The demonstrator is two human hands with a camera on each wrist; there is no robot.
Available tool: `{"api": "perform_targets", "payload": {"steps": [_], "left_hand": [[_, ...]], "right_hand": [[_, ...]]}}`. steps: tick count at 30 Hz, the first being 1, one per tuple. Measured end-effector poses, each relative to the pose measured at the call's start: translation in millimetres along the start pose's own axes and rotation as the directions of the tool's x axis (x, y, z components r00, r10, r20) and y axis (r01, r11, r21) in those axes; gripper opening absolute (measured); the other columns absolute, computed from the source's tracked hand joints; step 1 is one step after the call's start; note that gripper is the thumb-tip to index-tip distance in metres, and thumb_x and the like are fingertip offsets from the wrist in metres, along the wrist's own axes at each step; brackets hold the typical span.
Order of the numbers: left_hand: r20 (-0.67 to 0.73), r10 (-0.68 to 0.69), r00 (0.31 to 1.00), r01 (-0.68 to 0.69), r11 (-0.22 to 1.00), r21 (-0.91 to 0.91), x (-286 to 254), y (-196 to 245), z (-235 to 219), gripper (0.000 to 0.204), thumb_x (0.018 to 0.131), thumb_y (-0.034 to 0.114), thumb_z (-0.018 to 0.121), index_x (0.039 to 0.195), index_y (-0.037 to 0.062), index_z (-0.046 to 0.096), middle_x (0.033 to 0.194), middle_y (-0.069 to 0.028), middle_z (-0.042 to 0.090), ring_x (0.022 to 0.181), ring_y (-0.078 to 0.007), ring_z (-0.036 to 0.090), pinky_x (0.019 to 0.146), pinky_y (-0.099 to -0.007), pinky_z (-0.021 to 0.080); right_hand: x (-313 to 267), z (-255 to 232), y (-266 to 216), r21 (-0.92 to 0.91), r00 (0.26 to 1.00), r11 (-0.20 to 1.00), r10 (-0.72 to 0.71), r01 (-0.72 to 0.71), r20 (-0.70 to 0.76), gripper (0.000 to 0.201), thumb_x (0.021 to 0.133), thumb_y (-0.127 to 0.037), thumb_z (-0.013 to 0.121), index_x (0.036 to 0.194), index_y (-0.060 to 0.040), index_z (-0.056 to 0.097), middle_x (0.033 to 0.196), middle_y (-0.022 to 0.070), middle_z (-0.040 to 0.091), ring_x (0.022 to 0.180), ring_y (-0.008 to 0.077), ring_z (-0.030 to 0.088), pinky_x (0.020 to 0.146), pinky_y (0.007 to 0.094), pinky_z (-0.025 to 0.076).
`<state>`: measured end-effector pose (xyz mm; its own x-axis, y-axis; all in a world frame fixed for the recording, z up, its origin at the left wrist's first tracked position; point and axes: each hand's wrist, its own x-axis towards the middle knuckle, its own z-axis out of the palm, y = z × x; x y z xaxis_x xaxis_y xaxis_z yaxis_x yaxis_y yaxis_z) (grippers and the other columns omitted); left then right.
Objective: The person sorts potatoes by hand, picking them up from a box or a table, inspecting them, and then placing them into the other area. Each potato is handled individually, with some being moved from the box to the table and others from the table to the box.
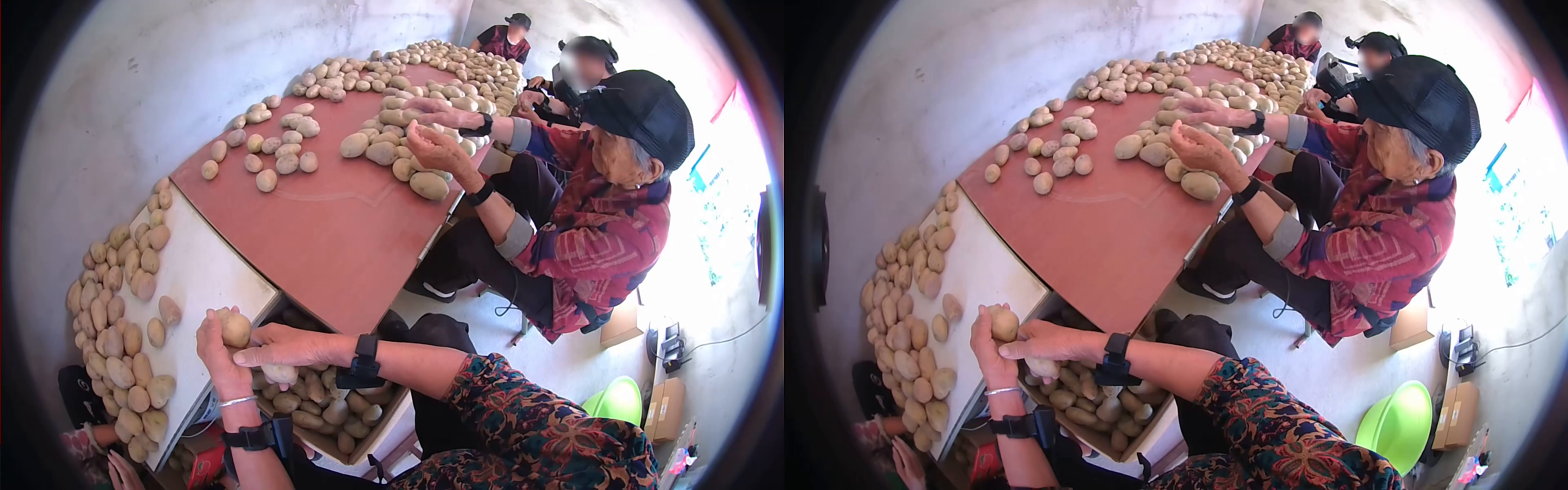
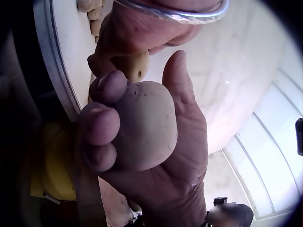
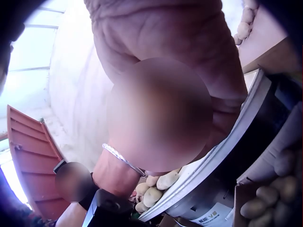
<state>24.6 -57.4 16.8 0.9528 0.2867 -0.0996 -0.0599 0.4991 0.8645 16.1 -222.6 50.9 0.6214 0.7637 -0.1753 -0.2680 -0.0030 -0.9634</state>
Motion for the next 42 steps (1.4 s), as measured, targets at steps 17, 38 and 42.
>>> {"api": "perform_targets", "payload": {"steps": [17,38,42], "left_hand": [[0.247,-0.008,0.969,0.003,1.0,0.023,-13,14,12,0.035,0.099,0.027,0.058,0.121,-0.0002,0.051,0.133,-0.0205,0.053,0.12,-0.0266,0.054,0.105,-0.0408,0.042],[0.225,-0.052,0.973,0.031,0.995,0.094,-23,36,-3,0.029,0.085,0.014,0.077,0.102,0.0065,0.054,0.094,-0.0029,0.061,0.082,-0.0096,0.058,0.07,-0.023,0.048],[0.263,-0.044,0.964,-0.005,0.983,0.185,-18,36,-12,0.028,0.081,0.012,0.079,0.098,0.006,0.058,0.088,0.0,0.061,0.074,-0.0065,0.053,0.062,-0.0202,0.041]], "right_hand": [[2,-12,-13,0.086,0.912,0.995,-0.016,0.056,-0.41,0.056,0.09,-0.048,0.062,0.092,0.0071,0.057,0.073,0.0111,0.063,0.055,0.0177,0.064,0.046,0.0265,0.05],[-9,-25,-22,-0.117,0.902,0.976,-0.216,0.185,-0.375,0.045,0.084,-0.026,0.075,0.115,0.0033,0.061,0.085,0.007,0.067,0.069,0.012,0.064,0.061,0.0252,0.05],[-8,-28,-21,-0.149,0.922,0.968,-0.239,0.201,-0.304,0.043,0.084,-0.024,0.074,0.118,0.0008,0.061,0.092,0.0059,0.066,0.071,0.0108,0.061,0.065,0.0248,0.05]]}}
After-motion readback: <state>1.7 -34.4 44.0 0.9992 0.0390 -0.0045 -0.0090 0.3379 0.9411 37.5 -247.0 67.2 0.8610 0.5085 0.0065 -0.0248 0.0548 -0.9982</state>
